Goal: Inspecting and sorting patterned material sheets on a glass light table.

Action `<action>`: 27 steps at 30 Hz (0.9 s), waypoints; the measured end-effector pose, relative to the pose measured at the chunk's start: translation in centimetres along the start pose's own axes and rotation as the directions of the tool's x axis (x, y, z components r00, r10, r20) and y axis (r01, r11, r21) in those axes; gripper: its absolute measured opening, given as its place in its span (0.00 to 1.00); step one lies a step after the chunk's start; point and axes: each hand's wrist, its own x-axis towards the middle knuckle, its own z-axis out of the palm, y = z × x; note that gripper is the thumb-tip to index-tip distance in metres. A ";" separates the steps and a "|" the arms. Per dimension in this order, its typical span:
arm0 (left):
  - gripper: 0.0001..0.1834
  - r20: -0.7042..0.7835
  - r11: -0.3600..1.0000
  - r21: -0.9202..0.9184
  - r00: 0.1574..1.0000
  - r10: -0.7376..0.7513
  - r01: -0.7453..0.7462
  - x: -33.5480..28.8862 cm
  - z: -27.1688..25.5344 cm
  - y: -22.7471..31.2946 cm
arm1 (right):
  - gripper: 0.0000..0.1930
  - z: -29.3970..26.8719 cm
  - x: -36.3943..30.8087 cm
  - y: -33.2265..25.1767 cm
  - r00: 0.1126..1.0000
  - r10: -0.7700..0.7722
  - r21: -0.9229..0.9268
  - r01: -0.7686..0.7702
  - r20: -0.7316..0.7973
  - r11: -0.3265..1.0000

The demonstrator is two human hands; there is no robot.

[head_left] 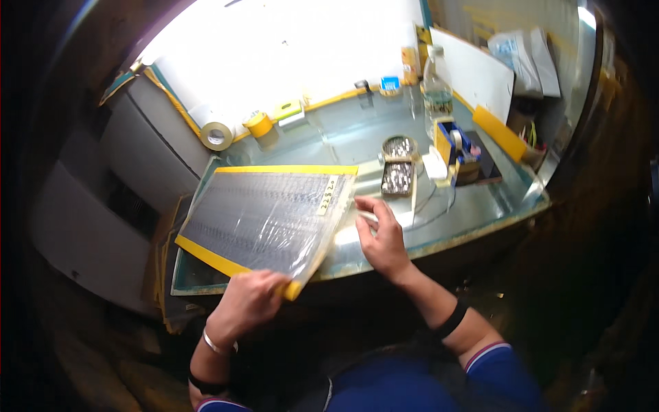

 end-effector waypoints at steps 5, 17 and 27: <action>0.35 0.002 0.952 -0.305 0.999 -0.032 0.031 -3.0 1.3 2.9 | 0.15 -0.1 0.1 0.4 1.000 -0.011 0.001 0.011 -0.011 1.000; 0.06 -0.494 0.996 -0.053 0.865 -0.094 0.078 -1.4 3.6 3.0 | 0.15 0.3 0.1 0.3 0.998 0.055 0.111 -0.055 -0.001 0.992; 0.02 -0.446 0.897 -0.429 0.838 -0.315 0.108 -4.9 3.3 4.1 | 0.16 0.1 0.2 -0.3 0.999 -0.050 0.533 0.042 0.001 0.845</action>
